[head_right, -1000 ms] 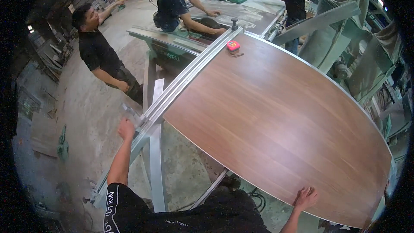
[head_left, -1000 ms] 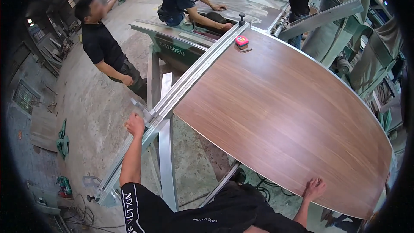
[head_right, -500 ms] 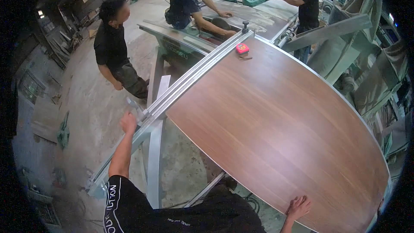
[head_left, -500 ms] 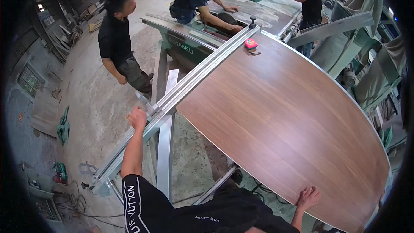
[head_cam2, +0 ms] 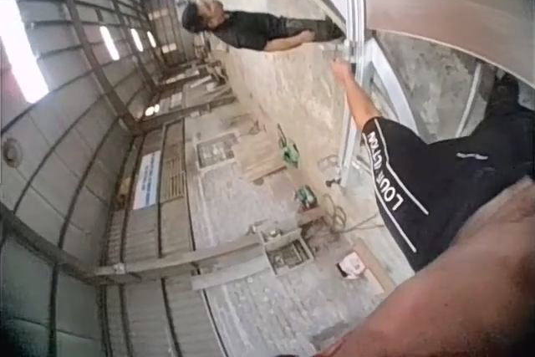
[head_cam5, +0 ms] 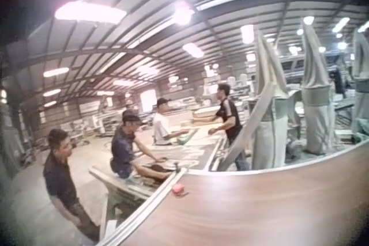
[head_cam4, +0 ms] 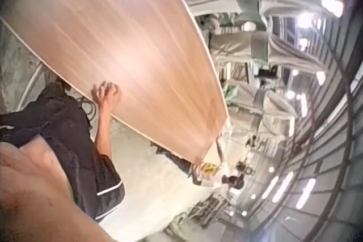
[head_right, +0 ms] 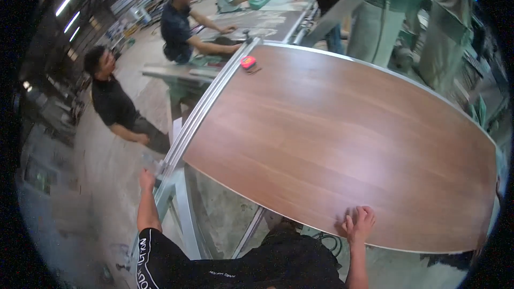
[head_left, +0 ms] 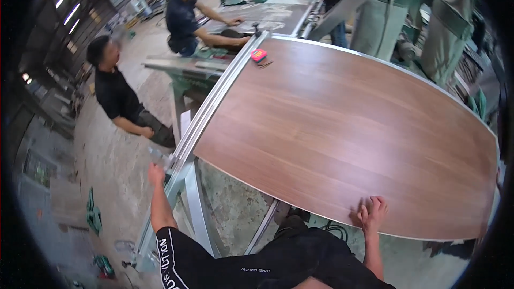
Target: Moving large wood panels on a production floor and adjusting a sliding table saw machine.
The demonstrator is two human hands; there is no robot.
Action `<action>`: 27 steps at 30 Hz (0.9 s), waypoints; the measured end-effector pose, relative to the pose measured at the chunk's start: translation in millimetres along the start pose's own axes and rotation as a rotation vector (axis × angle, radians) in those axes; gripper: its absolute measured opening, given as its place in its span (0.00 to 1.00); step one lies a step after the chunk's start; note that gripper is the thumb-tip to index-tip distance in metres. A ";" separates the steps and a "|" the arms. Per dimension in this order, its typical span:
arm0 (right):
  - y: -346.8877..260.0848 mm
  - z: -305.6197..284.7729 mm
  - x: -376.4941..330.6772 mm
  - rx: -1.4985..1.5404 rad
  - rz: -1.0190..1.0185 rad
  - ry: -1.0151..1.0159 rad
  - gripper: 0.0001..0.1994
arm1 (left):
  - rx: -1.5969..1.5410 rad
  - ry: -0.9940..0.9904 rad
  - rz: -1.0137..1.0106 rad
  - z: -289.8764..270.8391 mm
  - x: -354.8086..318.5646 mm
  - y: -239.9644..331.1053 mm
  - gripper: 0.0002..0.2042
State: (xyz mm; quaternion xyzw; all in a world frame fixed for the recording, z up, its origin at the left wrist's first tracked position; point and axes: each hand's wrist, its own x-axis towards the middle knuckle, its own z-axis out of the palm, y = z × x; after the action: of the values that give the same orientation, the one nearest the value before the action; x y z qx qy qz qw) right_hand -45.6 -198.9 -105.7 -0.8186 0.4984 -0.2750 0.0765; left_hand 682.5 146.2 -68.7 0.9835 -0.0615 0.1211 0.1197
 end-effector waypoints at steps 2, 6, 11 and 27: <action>18.0 -10.3 -15.6 -0.027 0.088 0.054 0.25 | 0.031 -0.016 0.017 -4.2 0.2 -3.8 0.19; 82.3 -47.6 -82.1 -0.184 0.320 0.185 0.20 | -0.005 -0.088 -0.027 -3.7 3.5 -3.3 0.19; 139.5 -61.1 -208.5 -0.257 0.909 0.519 0.19 | 0.131 -0.097 0.009 12.1 29.1 -17.5 0.17; -54.9 120.6 -533.0 0.825 1.402 -0.055 0.28 | 1.415 0.294 1.735 -0.1 -108.1 198.2 0.15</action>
State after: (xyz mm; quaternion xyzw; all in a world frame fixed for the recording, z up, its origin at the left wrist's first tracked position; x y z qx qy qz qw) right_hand -127.2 267.5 -384.0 -0.2287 0.7518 -0.3044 0.5385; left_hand 548.6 -34.8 -52.2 0.4312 -0.6268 0.2857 -0.5828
